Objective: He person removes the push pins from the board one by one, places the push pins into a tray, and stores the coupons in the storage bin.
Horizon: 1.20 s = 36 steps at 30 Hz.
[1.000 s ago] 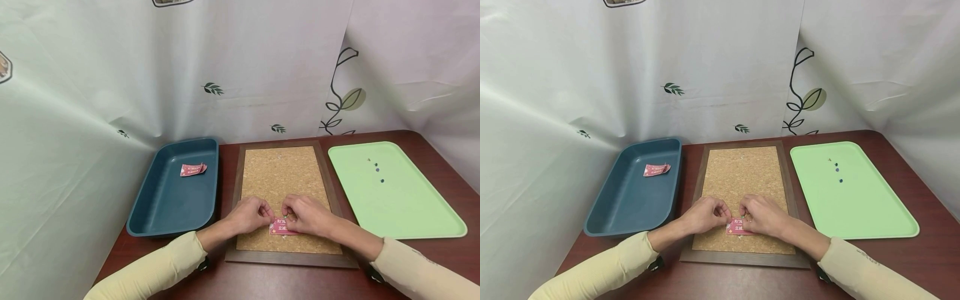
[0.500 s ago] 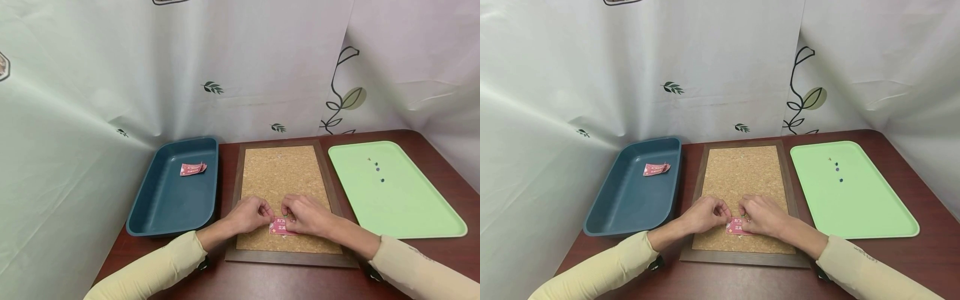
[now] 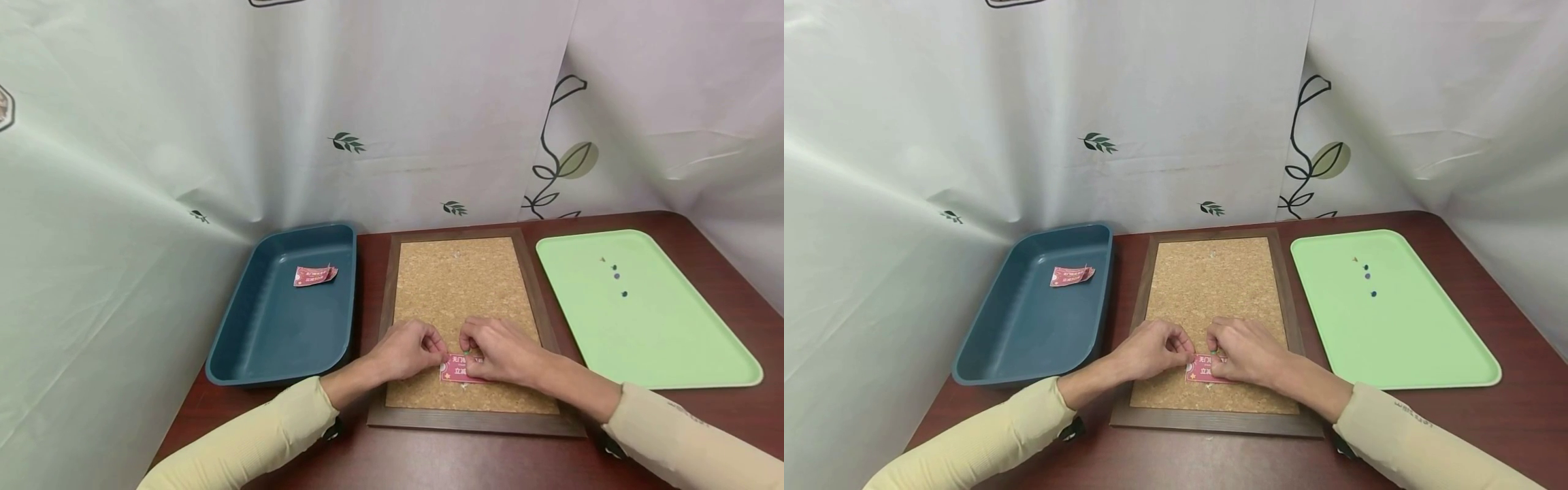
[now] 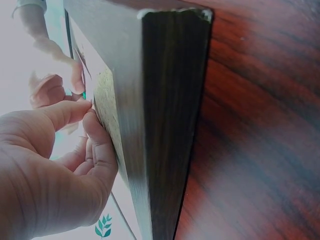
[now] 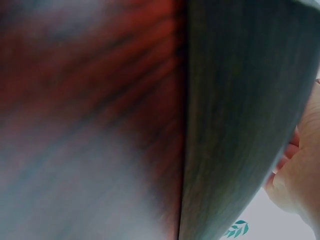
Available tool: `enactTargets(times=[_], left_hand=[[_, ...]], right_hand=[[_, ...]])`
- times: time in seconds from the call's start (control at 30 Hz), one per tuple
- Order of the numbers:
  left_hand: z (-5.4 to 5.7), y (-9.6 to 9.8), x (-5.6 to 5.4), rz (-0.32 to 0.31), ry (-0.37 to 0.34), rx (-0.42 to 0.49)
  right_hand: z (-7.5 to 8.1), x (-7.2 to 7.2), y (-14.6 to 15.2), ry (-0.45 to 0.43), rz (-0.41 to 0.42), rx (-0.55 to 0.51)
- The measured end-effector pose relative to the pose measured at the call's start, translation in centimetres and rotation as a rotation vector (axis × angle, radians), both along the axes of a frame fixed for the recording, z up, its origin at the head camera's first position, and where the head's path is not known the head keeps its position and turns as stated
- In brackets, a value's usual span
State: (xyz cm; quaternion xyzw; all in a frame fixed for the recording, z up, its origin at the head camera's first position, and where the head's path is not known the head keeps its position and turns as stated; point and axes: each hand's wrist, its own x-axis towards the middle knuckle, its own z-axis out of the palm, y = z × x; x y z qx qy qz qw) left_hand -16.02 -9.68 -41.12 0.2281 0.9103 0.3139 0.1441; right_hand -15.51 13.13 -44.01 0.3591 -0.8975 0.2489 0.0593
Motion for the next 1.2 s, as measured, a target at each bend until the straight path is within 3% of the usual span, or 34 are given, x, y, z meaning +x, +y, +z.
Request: enactTargets(times=[0.43, 0.9, 1.2], left_hand=[[0.0, 0.0, -0.1, -0.008, -0.01, 0.0], [0.2, -0.3, 0.0, -0.016, -0.035, 0.032], [1.5, -0.6, 0.1, 0.008, -0.036, 0.038]], right_hand=[[0.1, 0.0, 0.2, -0.045, -0.021, -0.085], [0.6, -0.4, 1.2, -0.267, -0.017, -0.302], [1.7, -0.3, 2.6, -0.263, -0.085, -0.334]])
